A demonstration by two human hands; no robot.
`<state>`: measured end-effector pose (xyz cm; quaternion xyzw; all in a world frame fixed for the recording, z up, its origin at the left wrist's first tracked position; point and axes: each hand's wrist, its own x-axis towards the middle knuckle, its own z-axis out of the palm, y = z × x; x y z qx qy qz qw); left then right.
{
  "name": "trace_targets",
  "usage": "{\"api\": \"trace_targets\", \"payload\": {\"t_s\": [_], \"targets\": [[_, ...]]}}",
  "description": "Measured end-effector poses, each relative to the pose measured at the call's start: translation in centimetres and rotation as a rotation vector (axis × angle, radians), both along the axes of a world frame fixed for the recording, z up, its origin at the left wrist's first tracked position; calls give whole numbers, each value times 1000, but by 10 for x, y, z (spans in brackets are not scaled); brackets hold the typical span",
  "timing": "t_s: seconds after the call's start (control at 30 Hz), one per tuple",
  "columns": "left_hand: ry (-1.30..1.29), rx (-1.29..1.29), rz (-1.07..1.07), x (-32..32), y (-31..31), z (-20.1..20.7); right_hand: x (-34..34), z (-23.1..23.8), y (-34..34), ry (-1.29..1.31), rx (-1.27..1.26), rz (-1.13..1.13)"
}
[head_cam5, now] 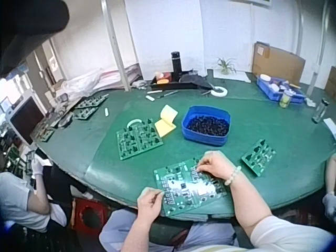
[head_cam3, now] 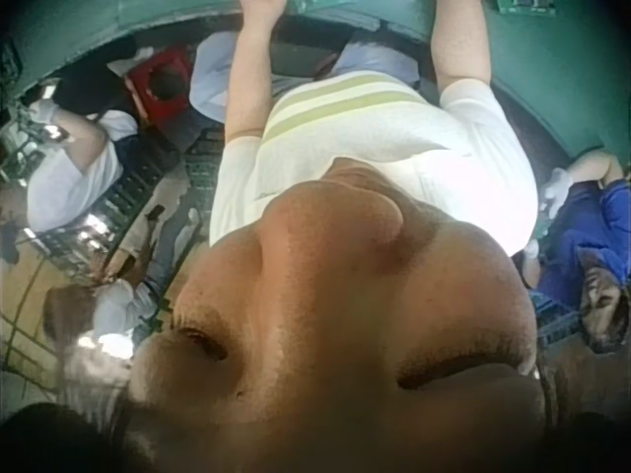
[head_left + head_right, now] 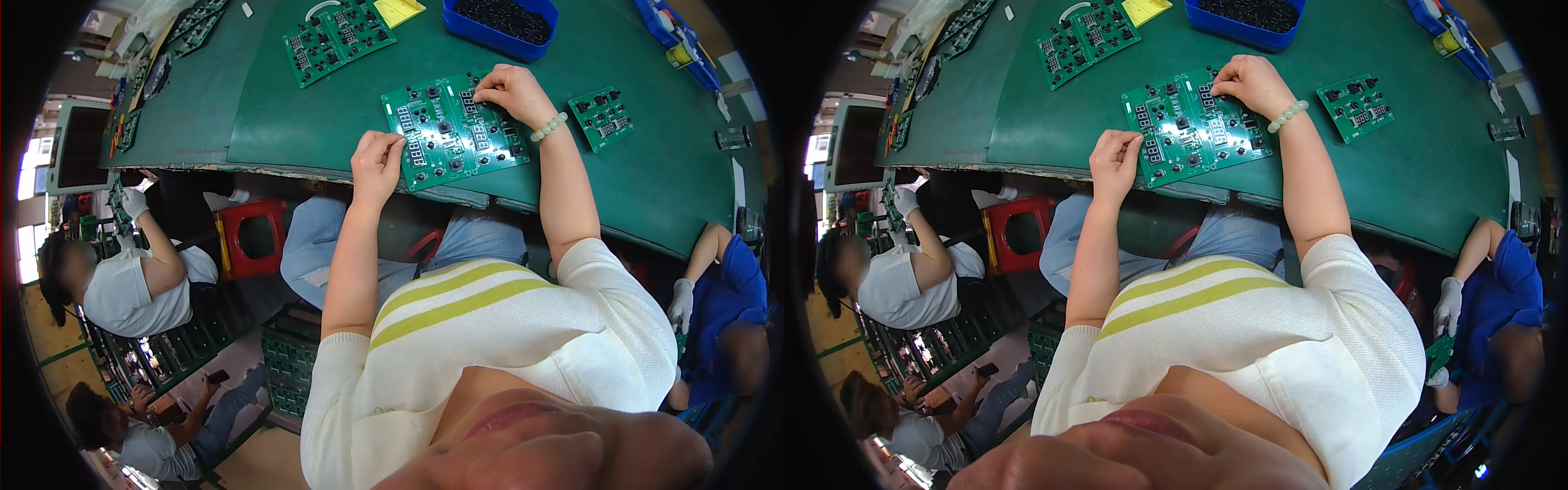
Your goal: The person inserts small black electronic components into green circuit boards by hand. They pick components from a blue bin, place them into designated slots on the boards, and occasionally move the boards to access different areas.
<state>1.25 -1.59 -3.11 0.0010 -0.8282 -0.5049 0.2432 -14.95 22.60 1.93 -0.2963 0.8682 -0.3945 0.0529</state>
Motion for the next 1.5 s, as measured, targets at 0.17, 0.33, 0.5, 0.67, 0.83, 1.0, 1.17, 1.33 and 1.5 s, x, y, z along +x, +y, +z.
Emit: {"api": "trace_targets", "payload": {"t_s": [0.17,0.33,0.5,0.67,0.83,1.0,1.17,1.33,1.5], "targets": [[-35,52,-13,0,-1,2,-2,0,3,56,5,112],[-50,216,-44,-1,-3,-8,-2,-2,5,87,5,156],[-32,163,-47,1,-3,-6,4,7,1,88,41,71],[-37,130,-31,-1,-1,-4,2,1,1,141,71,69],[-24,144,-55,-4,-3,-5,8,6,-9,112,239,-61],[-8,99,-59,-6,-6,-3,10,11,-19,177,315,-97],[189,-243,28,18,1,6,2,6,-14,-181,-303,-175],[246,-517,-149,19,10,-2,-77,-81,34,-546,-814,70],[255,-497,-154,19,7,-11,-28,-21,-13,-545,-802,-22]]}}
